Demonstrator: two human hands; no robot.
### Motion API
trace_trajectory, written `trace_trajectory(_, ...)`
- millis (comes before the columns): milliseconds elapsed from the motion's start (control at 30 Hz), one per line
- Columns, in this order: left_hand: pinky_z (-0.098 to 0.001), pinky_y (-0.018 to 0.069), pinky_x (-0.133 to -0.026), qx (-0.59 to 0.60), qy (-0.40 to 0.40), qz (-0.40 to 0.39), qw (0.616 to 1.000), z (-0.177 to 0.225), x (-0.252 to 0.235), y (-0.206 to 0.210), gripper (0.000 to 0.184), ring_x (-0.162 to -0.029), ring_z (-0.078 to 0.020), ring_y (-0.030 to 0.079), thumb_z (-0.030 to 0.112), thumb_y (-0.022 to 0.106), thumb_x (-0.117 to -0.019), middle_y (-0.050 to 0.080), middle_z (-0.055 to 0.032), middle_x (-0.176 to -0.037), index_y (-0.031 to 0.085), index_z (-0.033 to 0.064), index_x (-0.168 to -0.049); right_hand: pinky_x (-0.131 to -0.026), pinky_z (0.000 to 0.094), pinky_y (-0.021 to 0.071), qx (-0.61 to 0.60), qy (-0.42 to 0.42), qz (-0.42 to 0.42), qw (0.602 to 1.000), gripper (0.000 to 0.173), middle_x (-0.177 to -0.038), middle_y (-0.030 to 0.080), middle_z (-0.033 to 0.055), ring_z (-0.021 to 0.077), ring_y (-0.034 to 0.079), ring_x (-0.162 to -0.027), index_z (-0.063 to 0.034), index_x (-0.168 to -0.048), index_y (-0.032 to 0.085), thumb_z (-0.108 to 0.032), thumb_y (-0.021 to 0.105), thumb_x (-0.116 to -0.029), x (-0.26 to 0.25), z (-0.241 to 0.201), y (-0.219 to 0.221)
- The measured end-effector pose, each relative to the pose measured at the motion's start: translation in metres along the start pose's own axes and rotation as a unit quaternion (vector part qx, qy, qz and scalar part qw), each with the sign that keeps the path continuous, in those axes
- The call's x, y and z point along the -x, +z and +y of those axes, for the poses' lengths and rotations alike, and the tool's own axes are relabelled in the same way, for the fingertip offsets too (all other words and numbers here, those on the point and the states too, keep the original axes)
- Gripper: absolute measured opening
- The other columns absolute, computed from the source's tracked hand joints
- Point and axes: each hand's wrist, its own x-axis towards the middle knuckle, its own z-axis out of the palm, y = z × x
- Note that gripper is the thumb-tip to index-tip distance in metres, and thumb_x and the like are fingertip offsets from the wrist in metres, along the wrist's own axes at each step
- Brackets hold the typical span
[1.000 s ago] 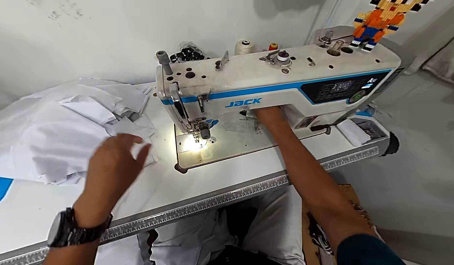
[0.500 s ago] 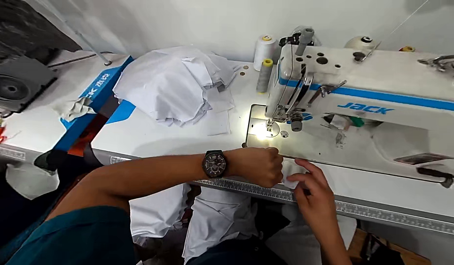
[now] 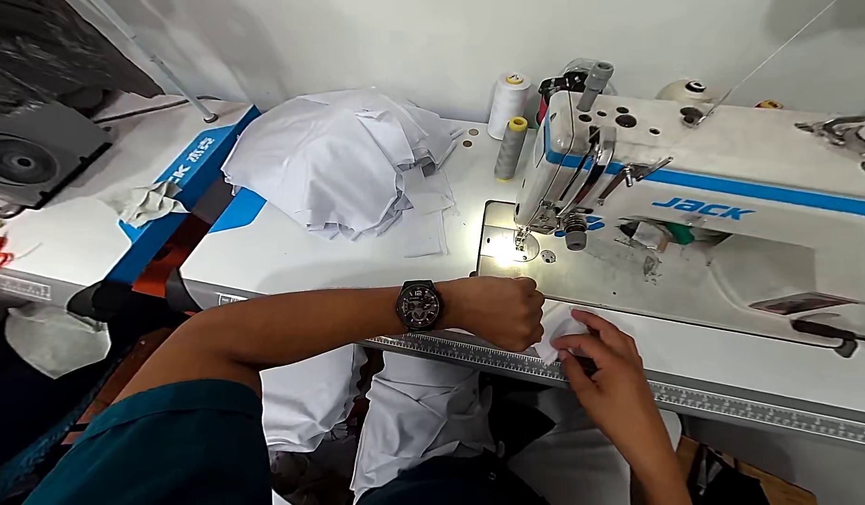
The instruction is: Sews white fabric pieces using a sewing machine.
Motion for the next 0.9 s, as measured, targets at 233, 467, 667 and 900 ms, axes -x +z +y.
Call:
trace_trajectory(233, -0.0391, 0.0458, -0.063, -0.003, 0.003, 0.000, 1.000, 0.000, 0.001, 0.002, 0.027, -0.073, -0.0259, 0.065, 0.007, 0.049, -0.1015, 0.065, -0.0093, -0.071, 0.072, 0.0019, -0.087, -0.085, 0.0564, 0.0526, 0.019, 0.037, 0.031, 0.999, 0.016, -0.115, 0.067, 0.0106, 0.0321, 0.064, -0.105, -0.0092, -0.103, 0.070, -0.022, 0.072, -0.0926, -0.009, -0.004, -0.001)
trace_trajectory(467, -0.0394, 0.0456, -0.063, 0.019, -0.011, 0.014, 1.000, 0.000, 0.002, 0.008, 0.027, -0.076, -0.0269, 0.065, 0.014, 0.050, -0.1033, 0.067, -0.0095, -0.076, 0.072, 0.0038, -0.091, -0.068, 0.0338, 0.0558, -0.093, 0.054, 0.033, 0.994, 0.020, -0.096, 0.066, -0.0024, 0.0106, 0.064, -0.081, -0.0162, -0.111, 0.070, -0.028, 0.067, -0.0948, -0.012, -0.002, -0.002)
trace_trajectory(667, -0.0429, 0.0573, -0.092, 0.446, -0.222, 0.093, 0.862, 0.000, -0.007, 0.006, 0.055, -0.104, -0.0261, 0.069, 0.025, 0.074, -0.0940, 0.069, -0.0179, -0.116, 0.055, -0.0048, -0.136, -0.079, 0.0267, 0.0587, -0.271, -0.022, 0.027, 0.962, 0.021, -0.101, 0.067, -0.0048, 0.0080, 0.066, -0.090, -0.0191, -0.114, 0.063, -0.019, 0.069, -0.0941, -0.016, -0.011, 0.002)
trace_trajectory(900, -0.0225, 0.0503, -0.060, 0.624, -0.320, 0.018, 0.713, -0.034, 0.011, 0.003, 0.008, -0.065, -0.0056, 0.059, 0.008, 0.067, -0.0973, 0.067, -0.0037, -0.082, 0.067, 0.0019, -0.102, -0.052, 0.0276, 0.0521, -0.240, 0.072, 0.037, 0.968, 0.032, -0.083, 0.068, -0.0019, 0.0094, 0.060, -0.061, -0.0149, -0.121, 0.067, -0.022, 0.076, -0.0914, -0.031, -0.024, 0.012)
